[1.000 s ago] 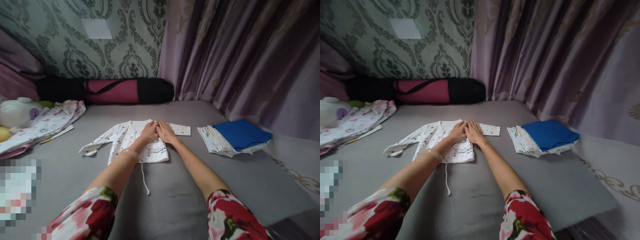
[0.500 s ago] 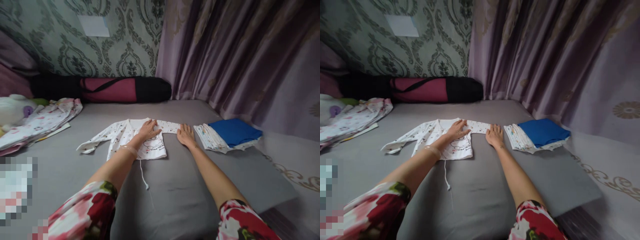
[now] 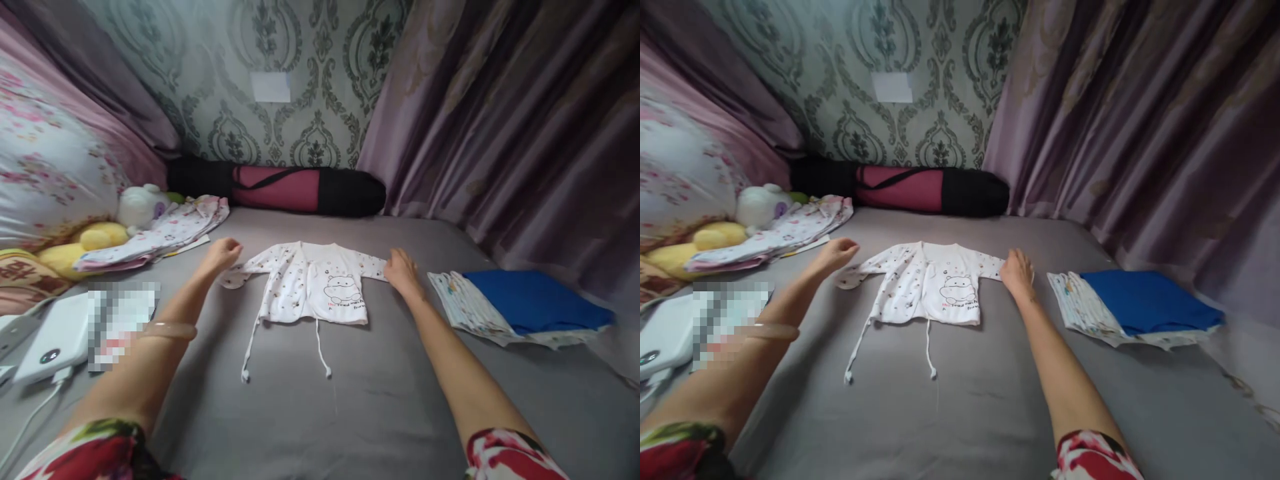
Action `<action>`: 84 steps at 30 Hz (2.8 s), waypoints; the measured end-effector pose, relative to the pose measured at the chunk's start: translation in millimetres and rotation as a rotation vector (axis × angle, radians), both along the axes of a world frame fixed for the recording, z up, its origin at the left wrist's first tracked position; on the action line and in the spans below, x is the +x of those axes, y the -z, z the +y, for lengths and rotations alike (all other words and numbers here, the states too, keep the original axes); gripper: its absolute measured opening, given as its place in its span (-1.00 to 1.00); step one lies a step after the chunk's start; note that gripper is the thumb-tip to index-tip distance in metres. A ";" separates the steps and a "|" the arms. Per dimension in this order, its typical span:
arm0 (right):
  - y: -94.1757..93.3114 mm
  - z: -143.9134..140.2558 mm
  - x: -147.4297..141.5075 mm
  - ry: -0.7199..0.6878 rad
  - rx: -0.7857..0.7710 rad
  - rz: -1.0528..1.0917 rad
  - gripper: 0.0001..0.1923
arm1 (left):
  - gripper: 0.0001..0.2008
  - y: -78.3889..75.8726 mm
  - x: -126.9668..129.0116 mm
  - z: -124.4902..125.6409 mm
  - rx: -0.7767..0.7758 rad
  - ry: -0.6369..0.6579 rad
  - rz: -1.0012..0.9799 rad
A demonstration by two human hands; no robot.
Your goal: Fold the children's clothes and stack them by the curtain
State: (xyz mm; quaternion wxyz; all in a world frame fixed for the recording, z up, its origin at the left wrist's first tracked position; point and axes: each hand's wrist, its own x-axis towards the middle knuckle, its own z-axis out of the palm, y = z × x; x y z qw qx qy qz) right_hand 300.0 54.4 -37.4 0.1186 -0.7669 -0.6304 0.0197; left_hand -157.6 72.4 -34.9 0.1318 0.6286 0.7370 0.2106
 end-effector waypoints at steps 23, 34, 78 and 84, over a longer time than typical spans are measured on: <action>58.5 51.1 -262.6 -0.536 0.146 0.547 -0.57 | -0.94 -3.2 60.3 15.3 -0.345 0.101 -0.202; 45.5 39.1 -264.2 -0.550 0.103 0.339 -0.63 | -0.87 -10.7 35.5 43.2 -0.406 0.117 -0.193; 40.8 33.0 -282.7 -0.481 -0.040 0.152 -0.35 | -0.48 53.8 10.7 -2.8 -0.048 0.288 0.268; 39.3 31.9 -282.2 -0.495 -0.038 0.161 -0.37 | -0.51 49.9 -32.5 -13.5 -0.028 0.075 0.282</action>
